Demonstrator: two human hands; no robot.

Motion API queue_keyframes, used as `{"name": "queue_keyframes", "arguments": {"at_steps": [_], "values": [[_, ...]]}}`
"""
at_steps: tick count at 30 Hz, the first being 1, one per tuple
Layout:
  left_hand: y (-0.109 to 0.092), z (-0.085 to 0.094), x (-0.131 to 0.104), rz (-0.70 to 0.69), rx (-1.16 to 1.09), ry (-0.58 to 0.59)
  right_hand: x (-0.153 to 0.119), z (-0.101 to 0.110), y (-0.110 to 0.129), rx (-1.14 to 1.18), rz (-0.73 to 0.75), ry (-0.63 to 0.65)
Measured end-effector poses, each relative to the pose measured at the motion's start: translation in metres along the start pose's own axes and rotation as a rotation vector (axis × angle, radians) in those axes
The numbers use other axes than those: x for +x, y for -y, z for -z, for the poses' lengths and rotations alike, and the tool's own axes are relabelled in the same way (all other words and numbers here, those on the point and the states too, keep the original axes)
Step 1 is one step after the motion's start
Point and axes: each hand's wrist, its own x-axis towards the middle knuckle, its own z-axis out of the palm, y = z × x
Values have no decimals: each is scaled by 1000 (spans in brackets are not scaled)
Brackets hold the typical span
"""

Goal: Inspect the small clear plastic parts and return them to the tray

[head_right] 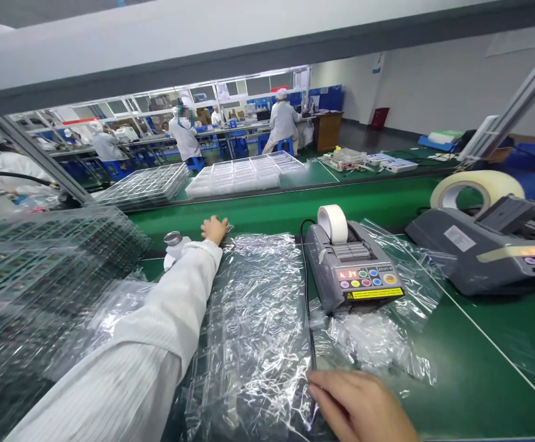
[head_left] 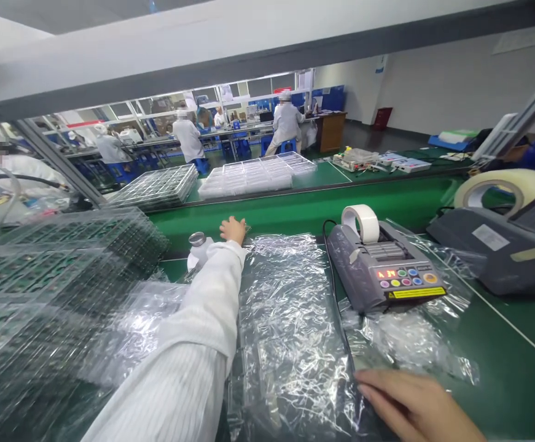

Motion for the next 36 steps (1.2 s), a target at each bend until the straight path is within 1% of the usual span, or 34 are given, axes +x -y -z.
{"name": "queue_keyframes", "arguments": {"at_steps": [2,3,4,6,8,9,10,11,13,15,18,23,26,28,30,31,32,33,34,35,36], "values": [[-7,7,-6,-104,52,-16,15,-3,4,-72,39,99],[-10,10,-12,-177,77,14,25,-6,8,-119,70,147],[-12,13,-19,-255,104,73,36,-11,12,-175,102,190],[-9,17,-40,-394,174,265,59,-26,18,-304,154,266],[4,19,-65,-486,265,471,80,-43,22,-409,167,322],[12,19,-76,-517,311,548,88,-52,22,-443,169,347],[20,18,-86,-546,350,600,94,-61,20,-461,171,362],[27,18,-93,-573,382,634,98,-68,18,-472,173,373],[38,16,-99,-621,423,668,103,-79,13,-479,182,373],[43,14,-97,-656,443,687,103,-84,9,-483,191,360],[45,12,-92,-689,451,707,102,-84,7,-490,215,342],[47,9,-92,-689,420,722,99,-79,11,-478,278,330],[46,13,-97,-671,364,720,92,-68,15,-451,282,301],[40,24,-104,-676,299,730,87,-53,19,-309,233,234],[32,42,-116,-714,201,761,81,-33,24,-67,158,169],[28,54,-125,-749,146,789,78,-21,27,56,124,160],[23,66,-135,-799,74,845,76,-10,31,155,99,173],[20,78,-146,-859,-3,938,74,0,35,231,78,201],[18,89,-158,-929,-99,1076,72,10,40,289,57,238],[16,98,-169,-986,-223,1259,71,17,45,332,34,270],[15,105,-179,-1007,-316,1410,70,23,50,365,8,299]]}}
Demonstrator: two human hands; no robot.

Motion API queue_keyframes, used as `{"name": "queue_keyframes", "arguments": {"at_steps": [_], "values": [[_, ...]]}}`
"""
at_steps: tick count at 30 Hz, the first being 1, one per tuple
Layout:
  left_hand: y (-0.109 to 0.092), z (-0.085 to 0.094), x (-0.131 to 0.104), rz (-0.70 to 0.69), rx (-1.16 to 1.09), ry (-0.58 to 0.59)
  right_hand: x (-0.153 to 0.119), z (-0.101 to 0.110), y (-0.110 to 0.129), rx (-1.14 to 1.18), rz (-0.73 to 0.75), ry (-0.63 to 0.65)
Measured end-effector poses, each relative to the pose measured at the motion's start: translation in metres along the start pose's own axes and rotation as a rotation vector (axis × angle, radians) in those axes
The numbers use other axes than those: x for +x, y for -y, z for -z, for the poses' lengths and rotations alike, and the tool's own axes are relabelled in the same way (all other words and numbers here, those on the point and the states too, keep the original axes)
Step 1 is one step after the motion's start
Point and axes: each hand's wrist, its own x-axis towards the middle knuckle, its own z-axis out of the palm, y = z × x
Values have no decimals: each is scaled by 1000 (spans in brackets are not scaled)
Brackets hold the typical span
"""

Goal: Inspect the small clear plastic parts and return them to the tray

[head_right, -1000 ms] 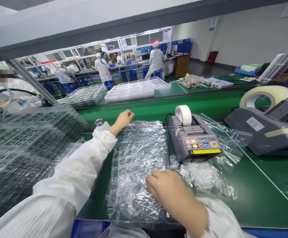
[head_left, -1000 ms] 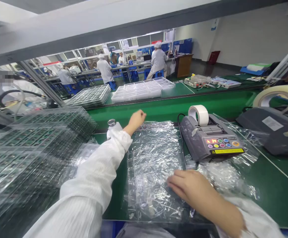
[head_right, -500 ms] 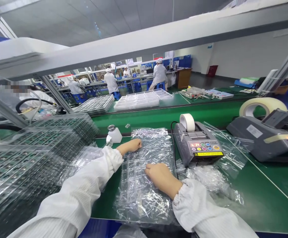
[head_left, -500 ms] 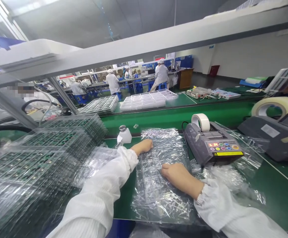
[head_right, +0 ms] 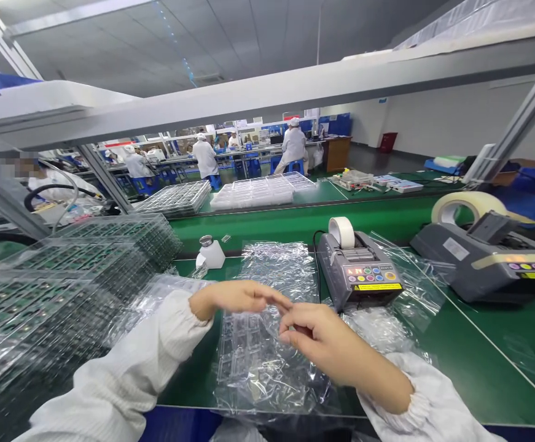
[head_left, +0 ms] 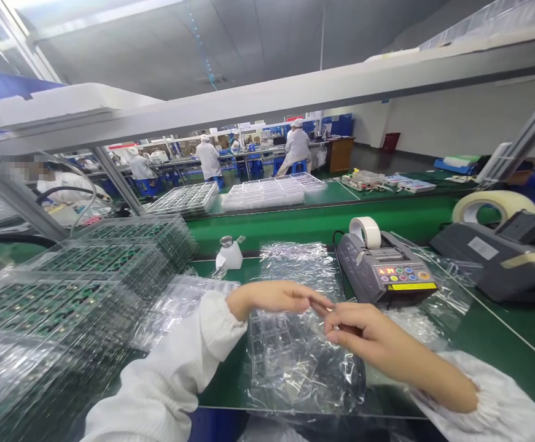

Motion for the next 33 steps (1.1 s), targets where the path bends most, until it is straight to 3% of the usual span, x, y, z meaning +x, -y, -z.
{"name": "queue_keyframes", "arguments": {"at_steps": [2,5,8,10,13,14,16,19,23,26,29,33], "values": [[-11,-14,-3,-67,-188,114,-4,1,11,40,-48,25],[-14,-30,-5,-12,-337,91,-11,-5,22,49,-75,23],[-11,-47,-8,20,-493,37,-26,-4,19,46,-97,-22],[-9,-60,-14,6,-648,-50,-40,5,2,7,-185,-190],[-9,-80,-27,-64,-925,-238,-64,29,-42,-215,-428,-655],[-9,-86,-32,-79,-1017,-291,-71,37,-58,-331,-515,-753],[-10,-96,-39,-75,-1192,-361,-79,51,-84,-506,-667,-735],[-10,-106,-43,-25,-1359,-434,-78,57,-101,-687,-819,-562],[-6,-112,-38,31,-1383,-518,-70,50,-94,-976,-895,-453],[0,-116,-30,58,-1374,-488,-69,50,-89,-1094,-905,-428],[1,-120,-22,48,-1400,-430,-74,53,-87,-902,-845,-476],[-1,-127,-20,57,-1481,-433,-81,41,-89,-150,-696,-809]]}}
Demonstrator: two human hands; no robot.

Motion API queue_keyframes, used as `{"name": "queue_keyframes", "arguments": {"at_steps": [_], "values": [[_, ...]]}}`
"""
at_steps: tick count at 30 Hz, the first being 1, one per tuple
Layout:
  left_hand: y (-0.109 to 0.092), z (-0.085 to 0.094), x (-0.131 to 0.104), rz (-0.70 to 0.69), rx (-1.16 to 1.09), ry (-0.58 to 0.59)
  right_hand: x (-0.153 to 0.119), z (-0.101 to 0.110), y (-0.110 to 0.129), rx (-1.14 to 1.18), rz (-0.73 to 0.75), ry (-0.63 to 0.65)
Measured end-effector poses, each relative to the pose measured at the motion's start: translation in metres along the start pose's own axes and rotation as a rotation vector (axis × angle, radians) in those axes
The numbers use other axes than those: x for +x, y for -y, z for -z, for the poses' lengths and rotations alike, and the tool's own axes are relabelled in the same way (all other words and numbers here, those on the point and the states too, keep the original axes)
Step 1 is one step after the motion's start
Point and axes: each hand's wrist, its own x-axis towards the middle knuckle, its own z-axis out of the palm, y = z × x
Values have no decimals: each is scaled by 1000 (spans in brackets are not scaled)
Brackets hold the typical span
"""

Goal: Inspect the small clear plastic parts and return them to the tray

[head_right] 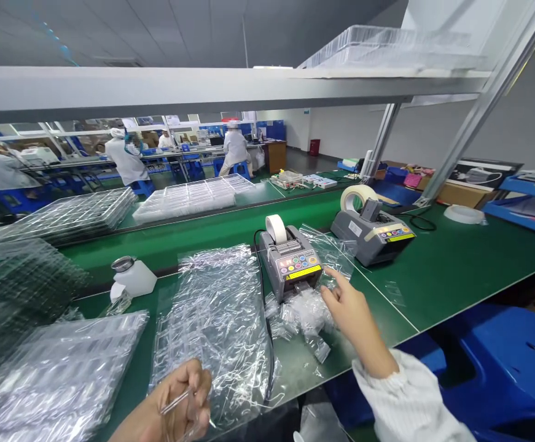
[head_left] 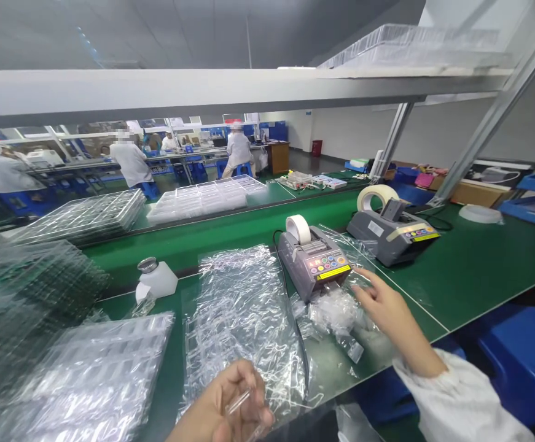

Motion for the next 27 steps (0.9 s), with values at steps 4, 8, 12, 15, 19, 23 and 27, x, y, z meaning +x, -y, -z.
{"name": "queue_keyframes", "arguments": {"at_steps": [4,8,12,15,19,23,27], "values": [[2,5,-7,-36,-38,-45,-12,-18,-2,606,-276,81],[3,11,-12,-59,-1,-69,-13,-30,1,834,-404,159],[5,12,-12,-83,11,-70,-8,-34,1,929,-441,201],[6,11,-11,-81,26,-73,-5,-37,-1,969,-442,212],[6,12,-8,-80,36,-63,-4,-41,-1,987,-429,201],[5,11,-8,-84,46,-50,-5,-37,3,1011,-410,190],[5,8,-4,-95,18,-135,-15,-24,17,1014,-369,156]]}}
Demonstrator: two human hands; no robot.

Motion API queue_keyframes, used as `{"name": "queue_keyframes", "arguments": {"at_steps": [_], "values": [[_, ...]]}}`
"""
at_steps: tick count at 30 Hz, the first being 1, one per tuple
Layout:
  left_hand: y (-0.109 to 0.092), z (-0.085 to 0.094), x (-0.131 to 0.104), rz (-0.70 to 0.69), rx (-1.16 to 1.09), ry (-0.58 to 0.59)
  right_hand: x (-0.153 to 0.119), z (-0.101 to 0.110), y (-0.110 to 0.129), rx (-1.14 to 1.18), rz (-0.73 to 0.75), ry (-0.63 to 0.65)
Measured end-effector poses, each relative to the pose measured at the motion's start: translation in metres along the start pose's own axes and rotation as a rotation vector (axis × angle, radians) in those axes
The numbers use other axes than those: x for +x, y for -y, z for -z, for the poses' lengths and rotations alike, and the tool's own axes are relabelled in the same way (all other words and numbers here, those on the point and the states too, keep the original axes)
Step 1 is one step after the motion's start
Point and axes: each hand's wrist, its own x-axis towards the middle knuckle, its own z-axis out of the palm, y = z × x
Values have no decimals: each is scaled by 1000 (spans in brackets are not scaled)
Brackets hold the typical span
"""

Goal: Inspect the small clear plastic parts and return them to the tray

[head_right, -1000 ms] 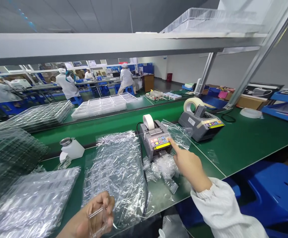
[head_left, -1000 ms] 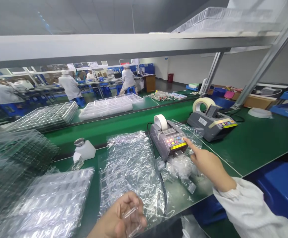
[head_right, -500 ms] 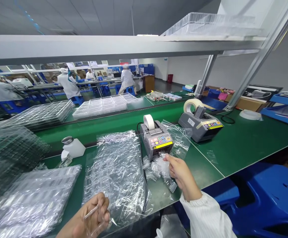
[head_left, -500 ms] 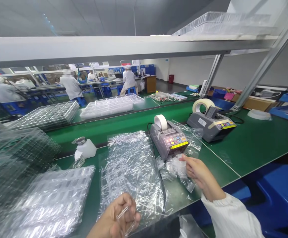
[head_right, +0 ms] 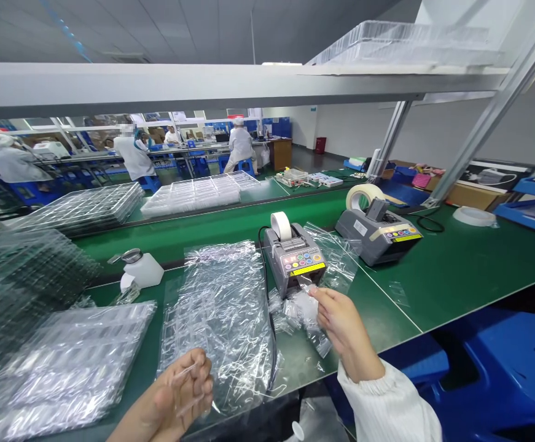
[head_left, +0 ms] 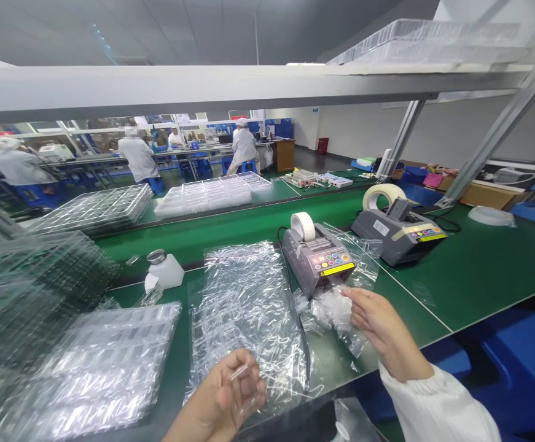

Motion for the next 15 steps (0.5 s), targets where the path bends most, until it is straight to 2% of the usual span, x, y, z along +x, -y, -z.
{"name": "queue_keyframes", "arguments": {"at_steps": [3,5,9,11,15], "values": [[3,-5,9,-43,-43,-78,-25,-12,10,-30,57,10],[5,-9,16,-97,-71,-101,-46,-24,12,-60,81,72],[10,-16,26,-173,-119,-58,-82,-53,3,-144,3,360],[12,-19,27,-195,-131,-40,-92,-65,-5,-157,-61,453],[13,-21,24,-227,-113,-5,-96,-76,-19,-136,-101,551]]}}
